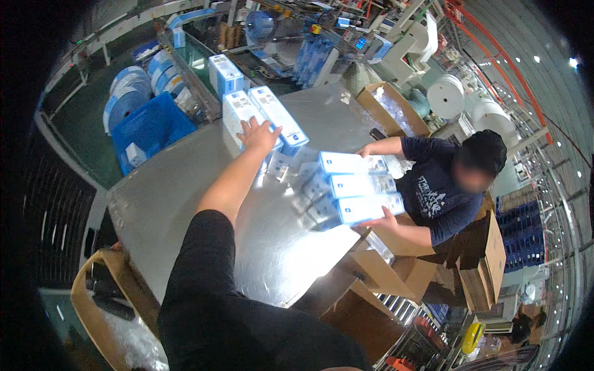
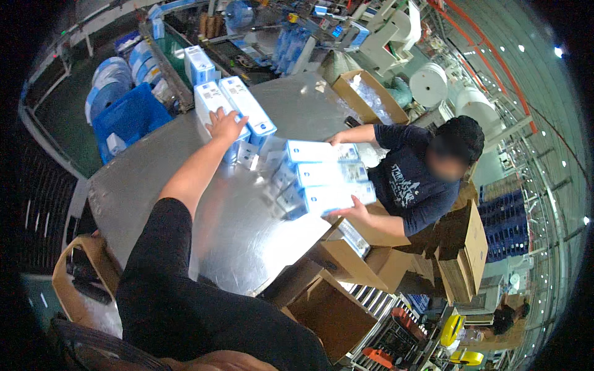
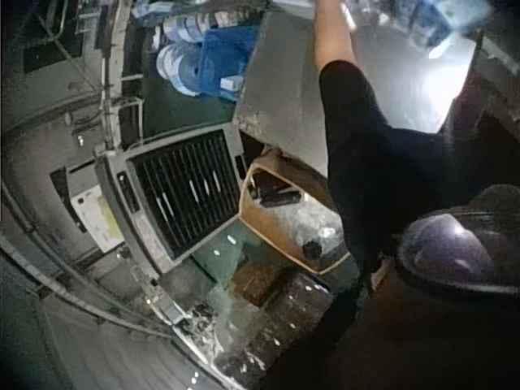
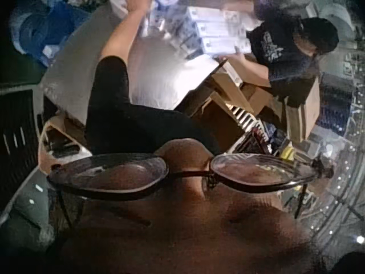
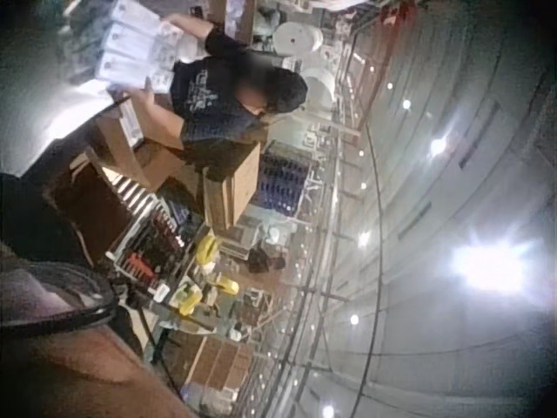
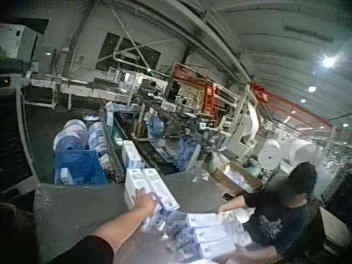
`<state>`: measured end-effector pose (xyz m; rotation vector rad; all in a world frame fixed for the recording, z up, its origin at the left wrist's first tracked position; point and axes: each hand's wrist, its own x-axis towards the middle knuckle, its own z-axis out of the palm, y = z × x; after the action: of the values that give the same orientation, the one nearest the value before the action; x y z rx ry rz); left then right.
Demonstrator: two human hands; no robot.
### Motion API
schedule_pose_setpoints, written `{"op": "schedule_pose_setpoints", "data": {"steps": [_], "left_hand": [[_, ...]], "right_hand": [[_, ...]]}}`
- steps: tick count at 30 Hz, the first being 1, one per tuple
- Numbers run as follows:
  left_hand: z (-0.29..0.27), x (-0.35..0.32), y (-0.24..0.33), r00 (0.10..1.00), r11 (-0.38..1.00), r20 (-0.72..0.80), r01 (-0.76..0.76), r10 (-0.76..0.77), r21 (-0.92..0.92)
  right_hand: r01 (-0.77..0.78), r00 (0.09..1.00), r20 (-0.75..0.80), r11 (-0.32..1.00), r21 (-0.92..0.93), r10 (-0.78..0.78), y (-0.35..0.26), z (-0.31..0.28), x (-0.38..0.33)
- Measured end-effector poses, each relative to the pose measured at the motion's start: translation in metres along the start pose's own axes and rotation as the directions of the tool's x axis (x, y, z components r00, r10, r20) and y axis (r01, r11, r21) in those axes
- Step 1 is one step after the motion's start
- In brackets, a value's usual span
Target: The person places several product boxes into a cardboard box, adds packing material, and moves the finished box onto a conveyor belt.
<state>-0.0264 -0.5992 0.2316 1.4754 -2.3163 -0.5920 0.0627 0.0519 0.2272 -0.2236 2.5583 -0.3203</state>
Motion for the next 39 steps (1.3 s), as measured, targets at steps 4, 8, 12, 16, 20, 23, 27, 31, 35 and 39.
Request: {"op": "schedule_pose_setpoints", "data": {"steps": [4, 8, 12, 16, 20, 23, 27, 31, 35, 39], "left_hand": [[0.013, 0.052, 0.014, 0.971, 0.981, 0.158, 0.166, -0.18, 0.097], [0.043, 0.062, 0.013, 0.982, 0.992, 0.176, 0.053, -0.072, 0.111], [0.061, 0.004, 0.023, 0.975, 0.993, 0.202, -0.109, 0.097, 0.048], [0.036, -0.09, 0.042, 0.751, 0.873, 0.498, -0.488, 0.433, -0.024], [0.057, -0.073, 0.029, 0.679, 0.726, 0.269, -0.671, 0.683, -0.149], [0.021, 0.025, 0.033, 0.833, 0.836, 0.137, -0.546, 0.536, 0.046], [0.02, 0.071, -0.024, 0.866, 0.862, 0.17, -0.491, 0.469, 0.126], [0.026, 0.001, -0.029, 0.77, 0.797, 0.239, -0.603, 0.591, -0.028], [0.022, -0.093, -0.018, 0.568, 0.646, 0.332, -0.734, 0.753, -0.209], [-0.021, -0.169, -0.06, 0.568, 0.672, 0.394, -0.712, 0.723, -0.205]], "right_hand": [[-0.088, 0.996, 0.012, 0.988, 0.125, 0.087, -0.013, 0.002, -0.009], [-0.215, 0.976, 0.072, 0.905, 0.367, 0.203, -0.027, 0.004, -0.016], [0.267, 0.956, -0.194, 0.927, 0.261, -0.221, -0.031, 0.001, 0.031], [0.64, 0.742, -0.301, 0.767, 0.053, -0.599, -0.143, -0.027, 0.109], [0.77, 0.557, -0.287, 0.614, -0.172, -0.779, -0.244, -0.031, 0.18], [0.694, 0.633, -0.16, 0.647, -0.316, -0.757, -0.269, -0.005, 0.207], [0.672, 0.617, -0.235, 0.658, -0.34, -0.751, -0.278, 0.006, 0.2], [0.646, 0.624, -0.35, 0.713, -0.271, -0.698, -0.283, 0.002, 0.242], [0.633, 0.648, -0.355, 0.736, -0.241, -0.673, -0.321, -0.005, 0.271], [0.706, 0.659, -0.119, 0.665, -0.243, -0.743, -0.294, 0.006, 0.191]]}}
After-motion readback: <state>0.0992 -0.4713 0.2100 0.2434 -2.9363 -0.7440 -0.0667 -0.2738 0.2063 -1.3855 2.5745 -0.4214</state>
